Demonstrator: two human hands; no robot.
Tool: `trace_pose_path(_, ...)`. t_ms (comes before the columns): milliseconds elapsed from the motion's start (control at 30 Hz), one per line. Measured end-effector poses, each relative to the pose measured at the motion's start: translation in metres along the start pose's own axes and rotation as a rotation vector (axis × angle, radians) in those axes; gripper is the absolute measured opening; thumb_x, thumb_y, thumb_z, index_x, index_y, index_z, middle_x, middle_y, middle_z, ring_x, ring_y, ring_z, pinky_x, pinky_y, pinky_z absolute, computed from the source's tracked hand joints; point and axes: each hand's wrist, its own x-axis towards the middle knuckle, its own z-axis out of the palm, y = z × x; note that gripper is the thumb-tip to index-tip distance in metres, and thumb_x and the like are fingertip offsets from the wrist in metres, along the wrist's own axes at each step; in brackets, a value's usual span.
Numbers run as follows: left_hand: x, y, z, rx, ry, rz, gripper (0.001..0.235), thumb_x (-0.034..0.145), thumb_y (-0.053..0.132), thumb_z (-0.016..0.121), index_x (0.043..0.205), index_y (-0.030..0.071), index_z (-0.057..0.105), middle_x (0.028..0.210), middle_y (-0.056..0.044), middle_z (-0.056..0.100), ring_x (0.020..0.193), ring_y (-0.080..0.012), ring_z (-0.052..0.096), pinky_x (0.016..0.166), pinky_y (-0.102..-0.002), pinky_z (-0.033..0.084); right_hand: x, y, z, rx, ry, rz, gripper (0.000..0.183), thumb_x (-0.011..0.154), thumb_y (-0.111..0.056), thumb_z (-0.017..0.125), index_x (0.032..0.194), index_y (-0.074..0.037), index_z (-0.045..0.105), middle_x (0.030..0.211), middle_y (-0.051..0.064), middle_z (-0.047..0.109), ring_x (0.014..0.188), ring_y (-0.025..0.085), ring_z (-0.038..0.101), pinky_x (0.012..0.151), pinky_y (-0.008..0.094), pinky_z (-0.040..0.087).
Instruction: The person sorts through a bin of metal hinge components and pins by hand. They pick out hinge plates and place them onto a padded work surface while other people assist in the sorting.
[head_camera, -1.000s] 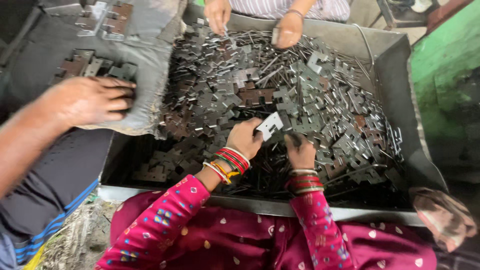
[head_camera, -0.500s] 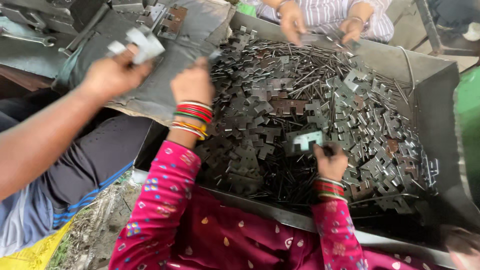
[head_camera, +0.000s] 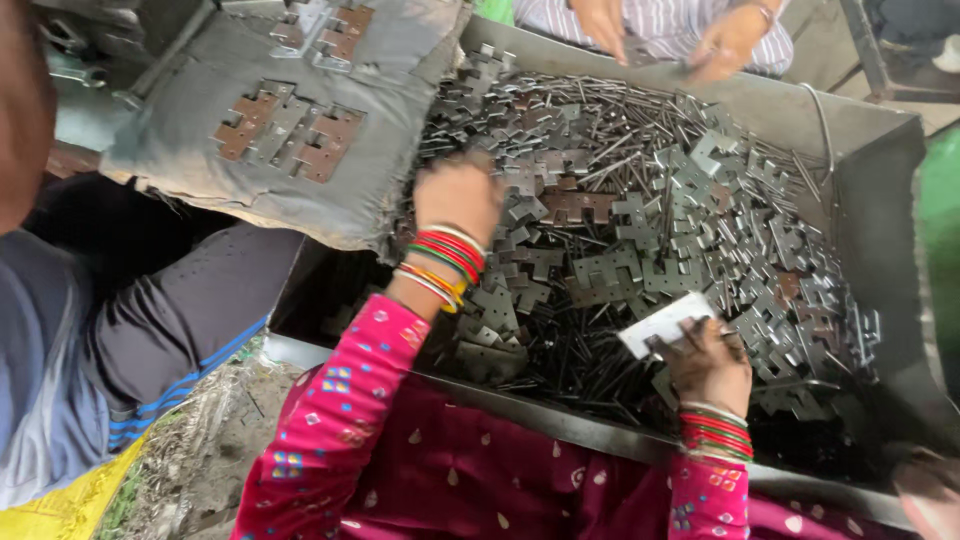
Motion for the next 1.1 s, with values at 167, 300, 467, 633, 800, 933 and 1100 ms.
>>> trace_pose_path(167, -0.043, 0.044, 0.076, -0.046, -0.285, 0.304, 0.016, 0.090, 0.029, 0.069, 0.094, 0.015, 0.075, 0.091, -0.011, 0.077, 0.086, -0.0305, 0.076, 0.071, -0.044, 0.060, -0.011, -0.030, -0.016, 0.584, -0.259, -0.043, 0.060, 0.096, -0.035, 0.076, 0.131, 0.007, 0.052, 0.115, 0.022, 0.067, 0.100, 0.031, 0.068, 0.086, 0.041, 0.057)
trace_pose_path(300, -0.052, 0.050, 0.131, 0.118, -0.371, 0.289, 0.012, 0.090, 0.018, 0.067, 0.093, 0.020, 0.079, 0.096, -0.006, 0.078, 0.091, -0.0297, 0.077, 0.070, -0.051, 0.058, -0.027, -0.034, -0.007, 0.483, -0.277, -0.084, 0.054, 0.100, -0.037, 0.071, 0.127, 0.008, 0.055, 0.120, 0.020, 0.064, 0.105, 0.028, 0.067, 0.095, 0.037, 0.058)
trace_pose_path(467, -0.047, 0.057, 0.149, 0.299, -0.485, 0.217, 0.015, 0.082, 0.020, 0.071, 0.096, 0.017, 0.077, 0.102, -0.006, 0.075, 0.094, -0.0301, 0.075, 0.064, -0.054, 0.054, -0.031, 0.008, 0.006, -0.030, -0.228, -0.077, 0.030, 0.105, -0.029, 0.070, 0.111, 0.000, 0.065, 0.097, 0.015, 0.068, 0.085, 0.026, 0.066, 0.079, 0.043, 0.061)
trace_pose_path(633, -0.038, 0.054, 0.131, 0.039, -0.312, 0.203, 0.020, 0.101, 0.018, 0.059, 0.112, 0.008, 0.073, 0.092, -0.014, 0.077, 0.087, -0.0316, 0.077, 0.067, -0.047, 0.060, -0.010, 0.081, 0.025, -1.166, -0.420, -0.531, 0.030, 0.093, -0.028, 0.077, 0.116, -0.008, 0.074, 0.100, 0.011, 0.077, 0.085, 0.025, 0.074, 0.076, 0.038, 0.060)
trace_pose_path(800, -0.023, 0.058, 0.073, -0.774, -0.505, -0.004, 0.018, 0.098, 0.020, 0.062, 0.106, 0.005, 0.066, 0.086, -0.014, 0.073, 0.075, -0.0317, 0.077, 0.067, -0.049, 0.062, -0.031, 0.110, 0.068, -1.809, -0.525, -0.635, 0.036, 0.080, -0.030, 0.080, 0.104, -0.008, 0.065, 0.093, 0.014, 0.067, 0.085, 0.036, 0.069, 0.066, 0.048, 0.057)
trace_pose_path(933, -0.030, 0.062, 0.046, -1.306, -0.718, 0.005, 0.029, 0.083, 0.007, 0.074, 0.109, 0.009, 0.060, 0.088, -0.010, 0.072, 0.069, -0.0261, 0.073, 0.062, -0.044, 0.059, -0.034, 0.102, 0.073, -1.702, -0.615, -0.874, 0.029, 0.076, -0.012, 0.072, 0.104, -0.011, 0.067, 0.092, 0.012, 0.065, 0.081, 0.036, 0.068, 0.066, 0.048, 0.056)
trace_pose_path(1100, -0.028, 0.057, 0.062, -0.978, -0.091, 0.287, 0.038, 0.073, 0.008, 0.085, 0.105, 0.003, 0.065, 0.089, -0.016, 0.076, 0.079, -0.0256, 0.077, 0.074, -0.038, 0.058, -0.035, 0.070, 0.049, -1.362, -0.531, -0.998, 0.024, 0.080, -0.014, 0.078, 0.100, -0.007, 0.066, 0.090, 0.012, 0.068, 0.078, 0.033, 0.068, 0.067, 0.043, 0.055)
